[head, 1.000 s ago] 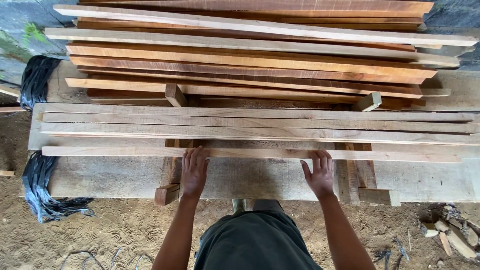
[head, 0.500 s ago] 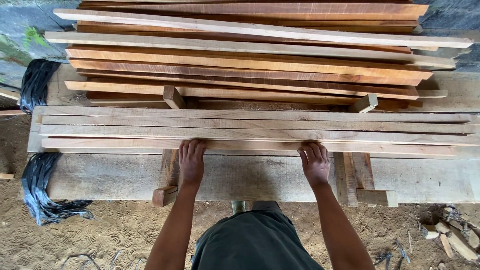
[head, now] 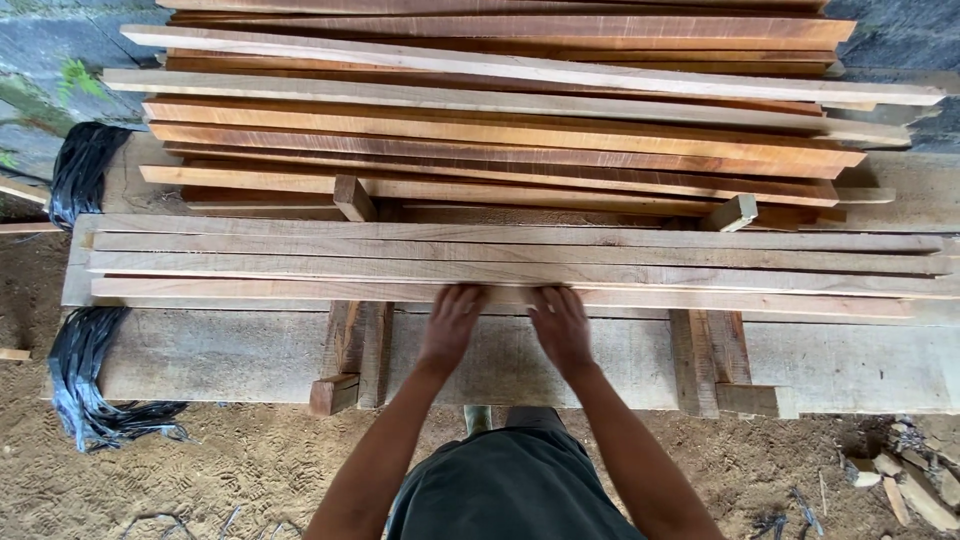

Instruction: The recorder is arranging, aligning, and inspecting various wooden planks on a workbench.

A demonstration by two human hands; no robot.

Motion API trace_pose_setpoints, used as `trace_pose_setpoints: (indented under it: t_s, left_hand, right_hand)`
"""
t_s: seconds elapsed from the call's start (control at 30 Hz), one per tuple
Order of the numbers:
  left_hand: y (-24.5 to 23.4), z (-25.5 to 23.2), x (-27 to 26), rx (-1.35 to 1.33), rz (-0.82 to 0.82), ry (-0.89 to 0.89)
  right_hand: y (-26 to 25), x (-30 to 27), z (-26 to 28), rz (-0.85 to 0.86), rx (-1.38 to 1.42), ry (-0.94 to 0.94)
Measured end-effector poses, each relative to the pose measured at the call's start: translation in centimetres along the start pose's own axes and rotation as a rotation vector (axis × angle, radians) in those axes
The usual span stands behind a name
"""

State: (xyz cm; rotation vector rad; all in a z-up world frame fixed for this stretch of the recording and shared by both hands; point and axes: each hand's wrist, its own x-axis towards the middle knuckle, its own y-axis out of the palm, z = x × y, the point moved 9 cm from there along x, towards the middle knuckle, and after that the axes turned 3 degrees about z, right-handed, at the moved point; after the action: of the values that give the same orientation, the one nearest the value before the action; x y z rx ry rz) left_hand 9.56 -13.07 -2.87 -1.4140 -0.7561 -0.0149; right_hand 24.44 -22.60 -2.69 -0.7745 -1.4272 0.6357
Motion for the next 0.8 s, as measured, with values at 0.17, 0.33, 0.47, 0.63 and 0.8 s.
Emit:
trace_pose_setpoints:
  t_s: [0.17,0.33,0.47,0.63,0.8]
  left_hand:
    - [0.5,-0.7,0.8,0.018,-0.080,0.029]
    - [-0.9,5.9,-2.0,-0.044,-0.007,-0.123]
    - [-3.8,8.3,-3.2,0.042,-0.101,-0.218]
    - [-3.1,8.6,-3.2,0.029,-0.097,-0.282]
    - [-2.7,8.7,-3.7,-0.017,-0.083,-0.265]
  right_hand:
    - [0.2,-0.3,-1.1,0.000,0.023,-0.018]
    - [-3.1,-4.2,-9.0,0.038,-0.073,0.047]
    - [-4.4,-7.7,-16.0,0.125,-0.139,0.273]
    - [-4.1,-8.2,-17.7,0.204,-0.042,0.380]
    - [-3.6,-8.3,-18.0,0.453,0.022,0.581]
